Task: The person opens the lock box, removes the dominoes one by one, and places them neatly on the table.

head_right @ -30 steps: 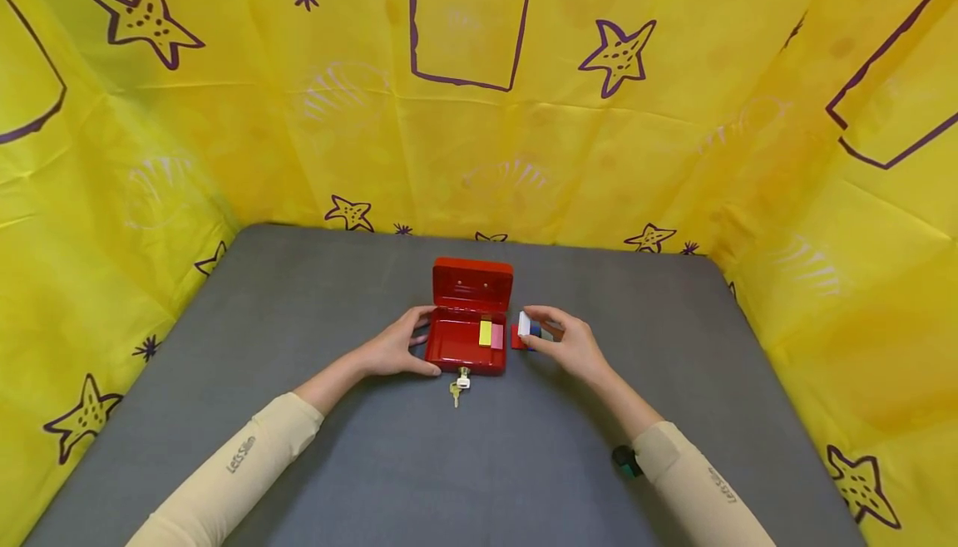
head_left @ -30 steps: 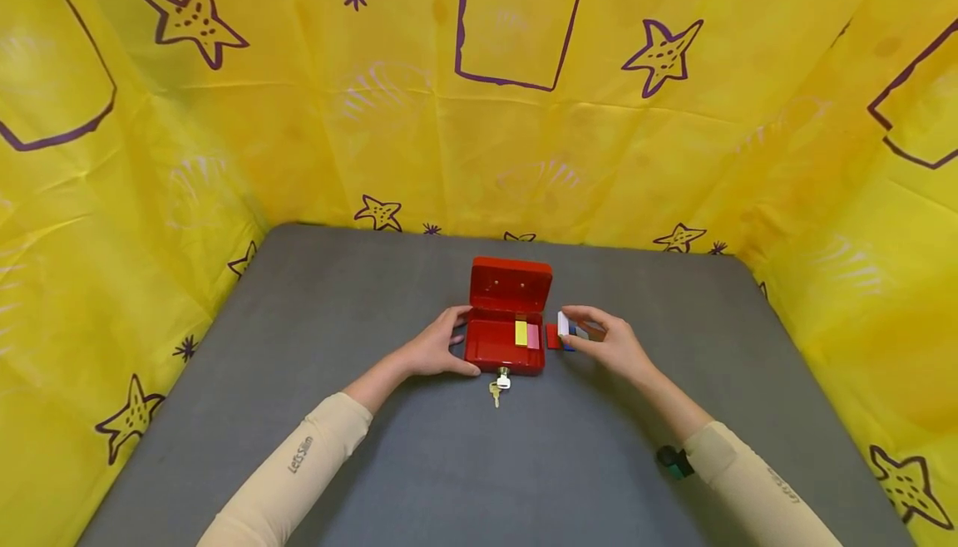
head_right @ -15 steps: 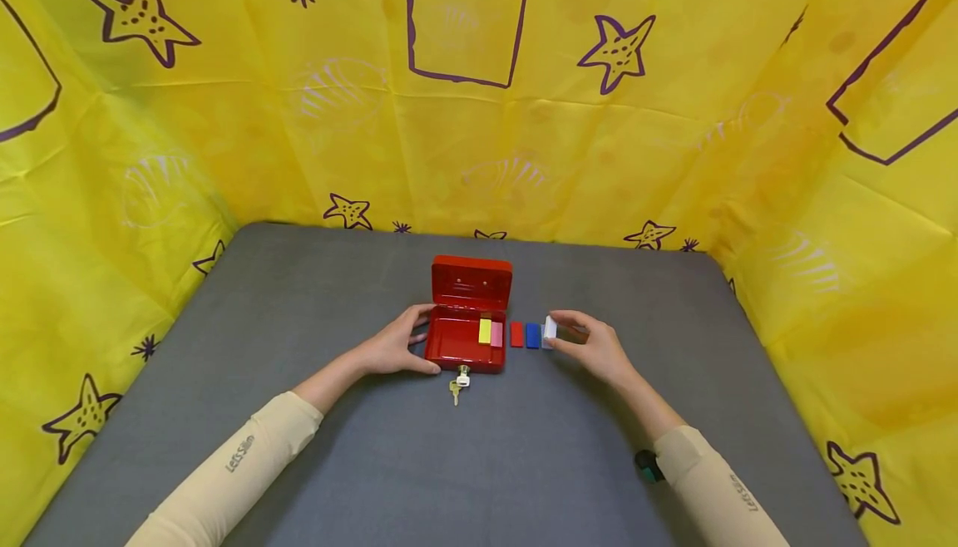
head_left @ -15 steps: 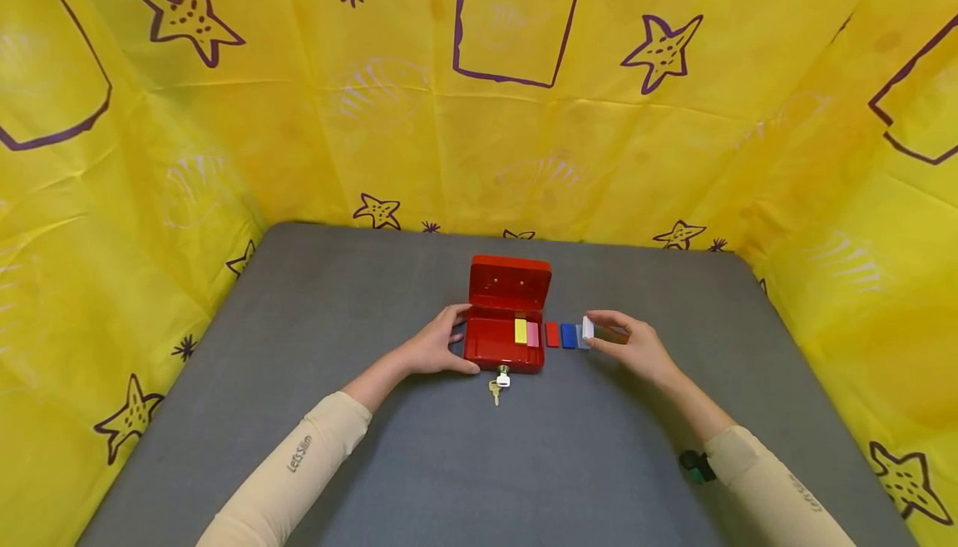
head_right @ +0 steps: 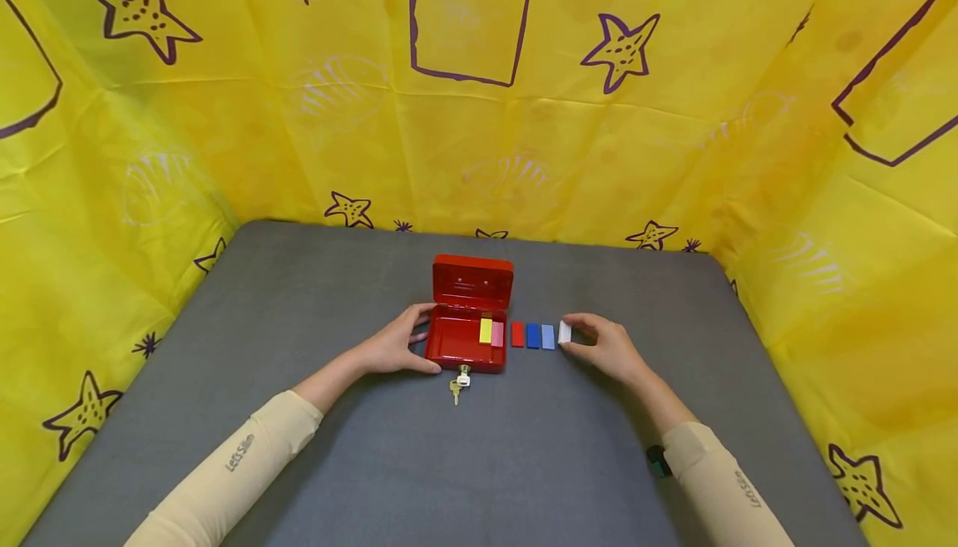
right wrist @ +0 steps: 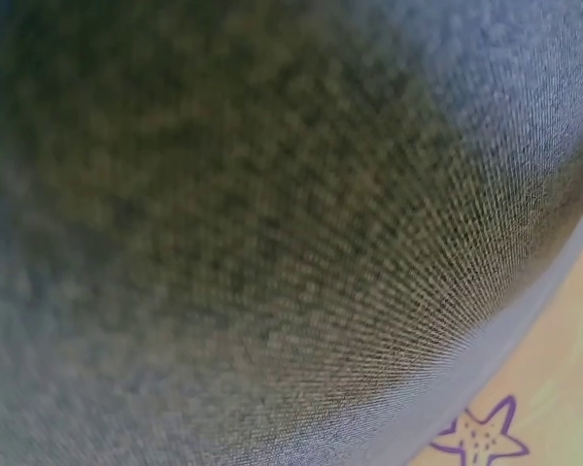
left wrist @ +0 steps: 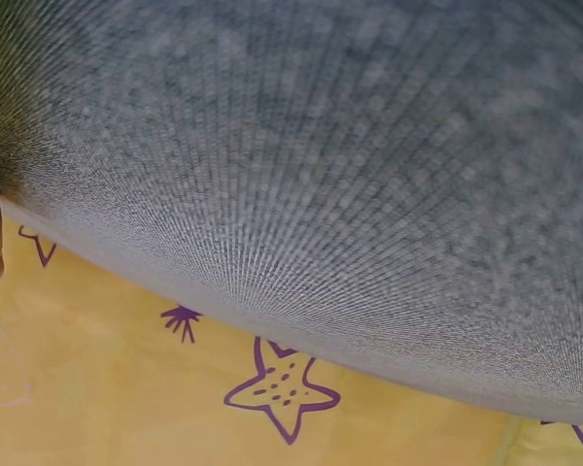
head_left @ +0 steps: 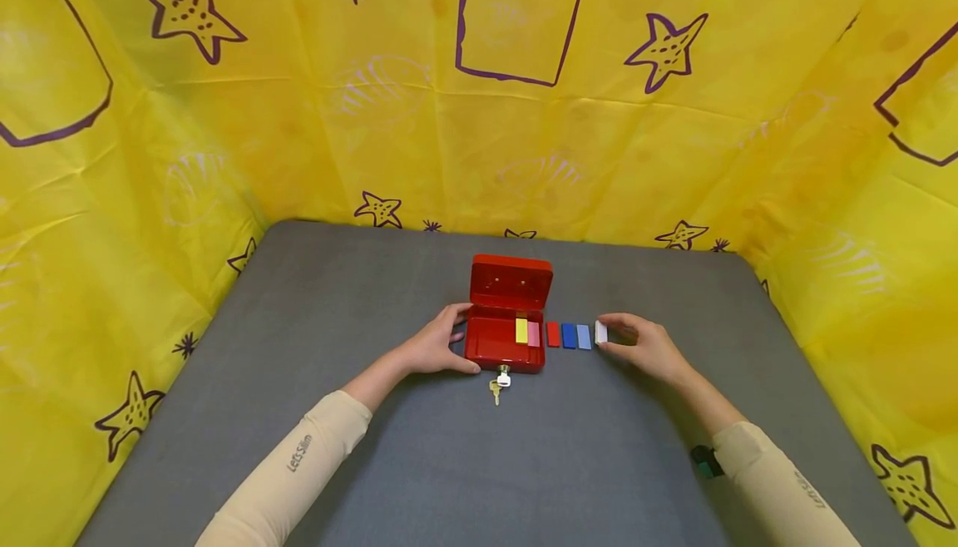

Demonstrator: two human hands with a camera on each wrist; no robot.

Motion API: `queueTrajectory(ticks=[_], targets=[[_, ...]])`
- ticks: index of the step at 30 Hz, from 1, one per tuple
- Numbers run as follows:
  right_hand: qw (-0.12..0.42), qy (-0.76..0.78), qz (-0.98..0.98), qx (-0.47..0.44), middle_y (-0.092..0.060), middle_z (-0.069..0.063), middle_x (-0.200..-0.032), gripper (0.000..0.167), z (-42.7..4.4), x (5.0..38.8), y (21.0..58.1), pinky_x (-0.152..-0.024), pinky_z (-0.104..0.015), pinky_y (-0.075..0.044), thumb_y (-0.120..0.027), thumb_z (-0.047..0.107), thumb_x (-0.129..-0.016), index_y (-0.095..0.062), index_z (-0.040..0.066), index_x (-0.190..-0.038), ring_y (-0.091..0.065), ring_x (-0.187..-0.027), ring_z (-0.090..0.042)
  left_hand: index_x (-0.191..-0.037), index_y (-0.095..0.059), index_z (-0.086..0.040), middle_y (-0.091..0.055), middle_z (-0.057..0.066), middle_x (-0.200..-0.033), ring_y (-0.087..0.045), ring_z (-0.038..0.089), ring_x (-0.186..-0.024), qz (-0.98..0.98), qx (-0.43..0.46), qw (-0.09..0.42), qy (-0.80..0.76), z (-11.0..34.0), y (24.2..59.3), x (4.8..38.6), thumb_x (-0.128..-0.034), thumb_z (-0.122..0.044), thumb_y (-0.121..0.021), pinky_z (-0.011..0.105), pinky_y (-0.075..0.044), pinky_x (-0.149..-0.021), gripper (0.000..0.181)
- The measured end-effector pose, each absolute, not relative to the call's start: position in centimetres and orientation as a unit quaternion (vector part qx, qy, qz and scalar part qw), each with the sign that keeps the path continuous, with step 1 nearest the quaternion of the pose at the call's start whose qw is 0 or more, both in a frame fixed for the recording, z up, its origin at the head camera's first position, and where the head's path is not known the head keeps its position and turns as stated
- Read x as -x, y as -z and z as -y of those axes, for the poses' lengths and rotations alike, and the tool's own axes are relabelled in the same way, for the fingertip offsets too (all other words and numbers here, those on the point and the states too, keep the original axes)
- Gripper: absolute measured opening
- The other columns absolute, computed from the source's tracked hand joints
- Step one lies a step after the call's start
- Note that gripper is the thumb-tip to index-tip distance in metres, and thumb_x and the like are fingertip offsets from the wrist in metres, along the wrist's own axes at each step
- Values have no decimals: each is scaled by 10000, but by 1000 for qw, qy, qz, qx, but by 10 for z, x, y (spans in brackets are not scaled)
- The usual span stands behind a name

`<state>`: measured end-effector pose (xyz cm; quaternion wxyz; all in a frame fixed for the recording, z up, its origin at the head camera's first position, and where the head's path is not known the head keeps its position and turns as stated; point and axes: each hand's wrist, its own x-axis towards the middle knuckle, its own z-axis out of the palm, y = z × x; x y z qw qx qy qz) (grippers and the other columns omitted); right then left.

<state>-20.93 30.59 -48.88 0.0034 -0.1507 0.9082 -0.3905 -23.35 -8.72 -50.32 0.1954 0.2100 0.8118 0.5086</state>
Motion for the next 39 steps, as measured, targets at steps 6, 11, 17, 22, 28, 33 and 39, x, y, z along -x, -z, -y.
queueTrajectory(ticks=[6, 11, 17, 22, 28, 33, 39], targets=[[-8, 366, -914, 176, -663, -140, -1179, 433, -308, 212, 491, -959, -484, -474, -802, 143, -816, -658, 10, -1202, -616, -1118, -334, -1493, -248, -90, -319, 117, -1489, -365, 281, -1368, -817, -203, 198, -501, 87, 503, 233, -710, -192, -884, 405, -424, -1046, 1015], [-10, 339, -919, 200, -664, -123, -1176, 435, -309, 214, 493, -959, -491, -476, -806, 149, -813, -661, 22, -1203, -609, -1124, -318, -1496, -233, -98, -313, 105, -1492, -368, 268, -1368, -824, -198, 202, -491, 86, 501, 232, -714, -205, -882, 381, -430, -1042, 1022], [-12, 308, -926, 217, -661, -98, -1179, 442, -310, 215, 495, -956, -511, -471, -803, 153, -814, -657, 46, -1217, -602, -1112, -295, -1495, -236, -88, -313, 119, -1494, -370, 279, -1367, -824, -199, 201, -490, 85, 497, 230, -726, -199, -873, 387, -430, -1042, 1005], [-9, 309, -925, 220, -657, -103, -1189, 453, -309, 216, 495, -965, -517, -464, -800, 128, -811, -649, 44, -1229, -598, -1115, -300, -1495, -232, -99, -314, 104, -1493, -368, 271, -1367, -827, -200, 201, -486, 86, 500, 232, -719, -217, -878, 377, -437, -1036, 1017], [-6, 313, -924, 220, -649, -115, -1207, 465, -309, 216, 495, -977, -525, -452, -796, 115, -813, -638, 33, -1242, -587, -1133, -314, -1495, -234, -93, -318, 113, -1491, -367, 281, -1366, -827, -199, 200, -487, 86, 499, 231, -713, -222, -881, 388, -434, -1039, 1023], [-6, 309, -925, 222, -648, -112, -1207, 470, -309, 216, 496, -970, -521, -457, -799, 120, -811, -636, 40, -1244, -589, -1126, -309, -1496, -233, -84, -315, 118, -1491, -357, 275, -1373, -823, -205, 198, -491, 86, 500, 232, -714, -221, -885, 388, -418, -1054, 1027], [-7, 310, -924, 224, -649, -109, -1207, 472, -308, 216, 497, -966, -514, -461, -803, 120, -807, -636, 42, -1242, -590, -1122, -304, -1495, -228, -81, -308, 110, -1494, -342, 253, -1384, -822, -211, 201, -490, 87, 501, 233, -712, -203, -888, 365, -405, -1064, 1031]])
